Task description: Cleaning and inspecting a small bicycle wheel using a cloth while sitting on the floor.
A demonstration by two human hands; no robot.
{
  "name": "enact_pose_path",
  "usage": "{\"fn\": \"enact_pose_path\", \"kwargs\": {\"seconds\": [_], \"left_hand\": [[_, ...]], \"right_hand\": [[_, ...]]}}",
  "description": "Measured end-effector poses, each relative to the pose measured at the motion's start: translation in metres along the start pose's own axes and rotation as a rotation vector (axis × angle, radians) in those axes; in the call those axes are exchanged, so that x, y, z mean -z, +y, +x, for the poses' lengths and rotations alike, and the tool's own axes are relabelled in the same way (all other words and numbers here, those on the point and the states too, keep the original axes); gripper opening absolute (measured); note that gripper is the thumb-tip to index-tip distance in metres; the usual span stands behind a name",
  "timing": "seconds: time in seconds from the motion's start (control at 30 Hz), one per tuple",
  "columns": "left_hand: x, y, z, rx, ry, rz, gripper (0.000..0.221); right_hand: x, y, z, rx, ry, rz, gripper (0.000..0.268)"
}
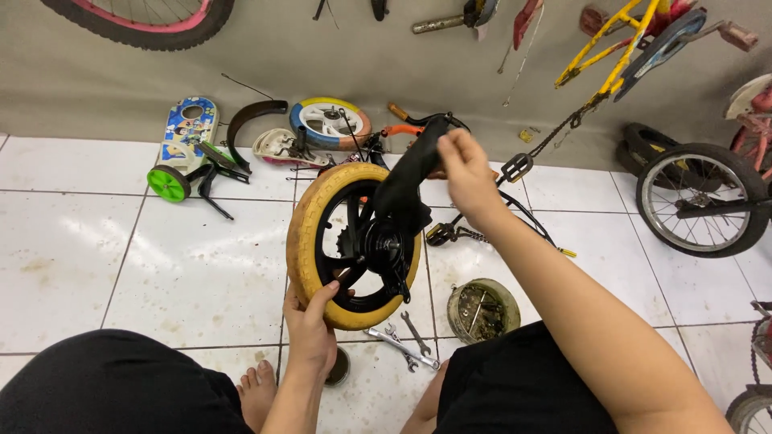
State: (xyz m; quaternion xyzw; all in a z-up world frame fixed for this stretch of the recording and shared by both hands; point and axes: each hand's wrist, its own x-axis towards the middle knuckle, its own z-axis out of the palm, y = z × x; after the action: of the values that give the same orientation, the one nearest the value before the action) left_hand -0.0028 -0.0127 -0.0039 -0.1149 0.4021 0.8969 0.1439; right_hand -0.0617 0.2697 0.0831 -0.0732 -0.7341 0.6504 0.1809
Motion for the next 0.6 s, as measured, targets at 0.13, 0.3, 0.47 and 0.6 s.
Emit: {"fn": "enact_pose_path", "kwargs": {"seconds": [0.13,0.3,0.47,0.6], "left_hand": [[0.008,-0.006,0.007,-0.011,0.129,-0.045,0.040],[0.018,-0.005,0.016,-0.028,0.269,-0.103,0.039],[0.010,-0.003,0.012,0.034,0.199,-0.122,0.037],[0.013,-0.015,0.013,0.139,0.125,-0.103,0.037]], "right_hand": [[0.006,-0.056,-0.011,0.199,0.179,0.096,0.017],[0.017,-0.092,-0.028,0.560,0.435,-0.248,0.020],[0.027,-0.053,-0.016,0.535,0.354,-0.486,0.014],[-0.002,-0.034,-0.022,0.260,0.004,-0.523,0.016]]}}
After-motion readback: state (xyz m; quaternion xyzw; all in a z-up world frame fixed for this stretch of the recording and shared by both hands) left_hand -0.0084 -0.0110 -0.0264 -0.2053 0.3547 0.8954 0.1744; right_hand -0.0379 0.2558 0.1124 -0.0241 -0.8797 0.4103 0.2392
